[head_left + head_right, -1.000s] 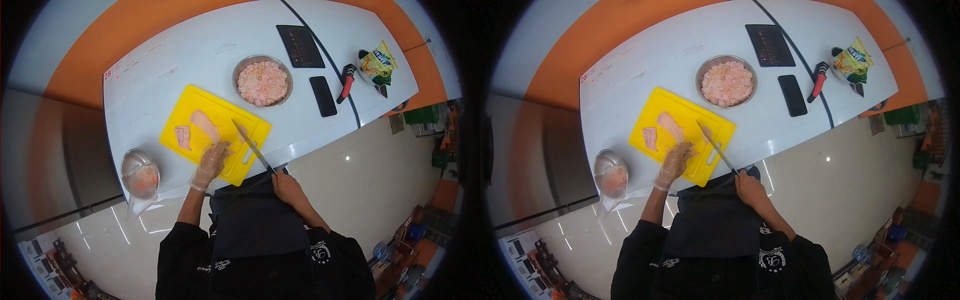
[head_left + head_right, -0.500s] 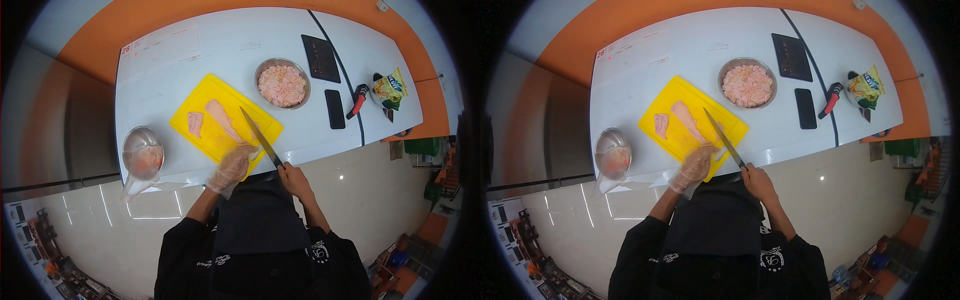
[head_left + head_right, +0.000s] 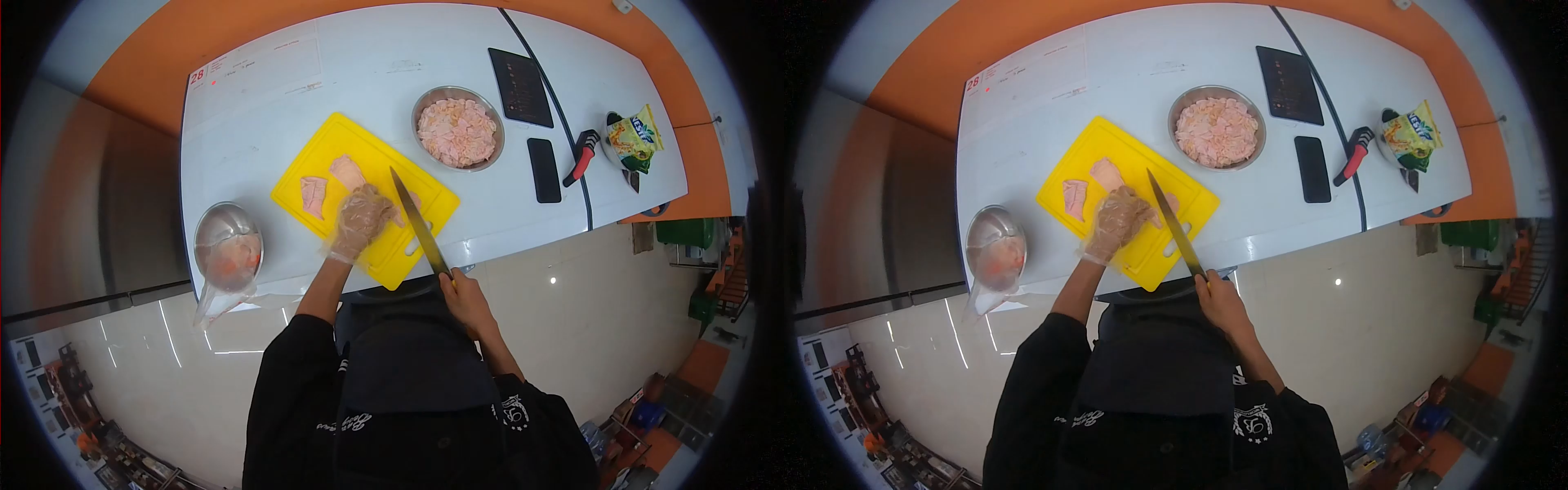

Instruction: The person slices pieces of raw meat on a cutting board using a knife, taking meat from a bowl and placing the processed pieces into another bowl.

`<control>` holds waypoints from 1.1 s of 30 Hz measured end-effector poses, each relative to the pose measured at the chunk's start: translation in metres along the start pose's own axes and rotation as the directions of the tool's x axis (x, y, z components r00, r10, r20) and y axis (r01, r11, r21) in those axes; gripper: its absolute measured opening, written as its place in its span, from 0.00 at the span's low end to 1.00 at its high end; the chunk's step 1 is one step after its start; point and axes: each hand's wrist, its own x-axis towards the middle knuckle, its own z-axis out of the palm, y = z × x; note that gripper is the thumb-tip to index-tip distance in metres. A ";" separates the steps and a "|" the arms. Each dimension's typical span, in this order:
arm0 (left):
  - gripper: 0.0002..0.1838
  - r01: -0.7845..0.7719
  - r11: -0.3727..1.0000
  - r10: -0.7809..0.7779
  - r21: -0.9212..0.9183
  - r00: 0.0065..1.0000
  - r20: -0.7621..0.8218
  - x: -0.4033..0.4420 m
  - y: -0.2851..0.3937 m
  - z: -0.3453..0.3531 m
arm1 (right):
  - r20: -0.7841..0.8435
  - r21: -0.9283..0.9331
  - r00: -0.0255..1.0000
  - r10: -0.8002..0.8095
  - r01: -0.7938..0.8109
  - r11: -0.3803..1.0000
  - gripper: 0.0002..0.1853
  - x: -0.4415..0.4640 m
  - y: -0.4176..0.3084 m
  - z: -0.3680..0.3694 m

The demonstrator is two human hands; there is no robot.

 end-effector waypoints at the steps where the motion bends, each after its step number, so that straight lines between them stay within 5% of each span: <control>1: 0.07 -0.007 1.000 0.008 -0.018 0.999 0.049 0.005 -0.003 0.004 | -0.020 0.012 1.000 0.008 -0.008 1.000 0.18 -0.002 0.003 0.000; 6: 0.07 0.115 0.945 -0.033 -0.307 0.965 0.261 0.028 0.003 0.003 | -0.078 0.066 0.993 0.084 -0.079 0.995 0.18 -0.012 0.003 0.006; 9: 0.08 -0.048 0.977 -0.001 -0.206 0.973 -0.231 0.013 0.003 0.004 | -0.083 0.072 0.992 0.096 -0.090 0.993 0.17 -0.017 -0.012 0.015; 12: 0.12 -0.173 0.983 0.157 -0.064 0.967 -0.202 -0.019 -0.009 -0.003 | -0.055 0.067 0.993 0.104 -0.100 0.993 0.17 -0.020 -0.030 0.024; 18: 0.10 -0.120 0.993 0.120 -0.008 0.993 0.007 -0.017 -0.015 0.000 | -0.072 -0.030 0.986 0.150 -0.152 0.988 0.18 -0.021 -0.028 0.051; 21: 0.08 -0.209 0.957 0.160 -0.202 0.959 -0.234 -0.023 -0.036 0.027 | -0.090 -0.060 0.981 0.173 -0.179 0.982 0.17 -0.023 -0.030 0.049; 24: 0.07 -0.110 0.977 0.100 -0.184 0.993 -0.062 -0.026 -0.044 0.021 | -0.094 -0.064 0.978 0.188 -0.195 0.979 0.17 -0.027 -0.031 0.051; 30: 0.07 -0.343 0.935 0.352 0.089 0.927 -0.126 -0.053 -0.061 0.023 | -0.121 -0.082 0.977 0.177 -0.188 0.979 0.17 -0.036 -0.031 0.062; 33: 0.07 -0.330 0.943 0.333 0.040 0.939 -0.092 -0.056 -0.039 -0.001 | -0.128 -0.087 0.973 0.195 -0.206 0.975 0.17 -0.041 -0.032 0.065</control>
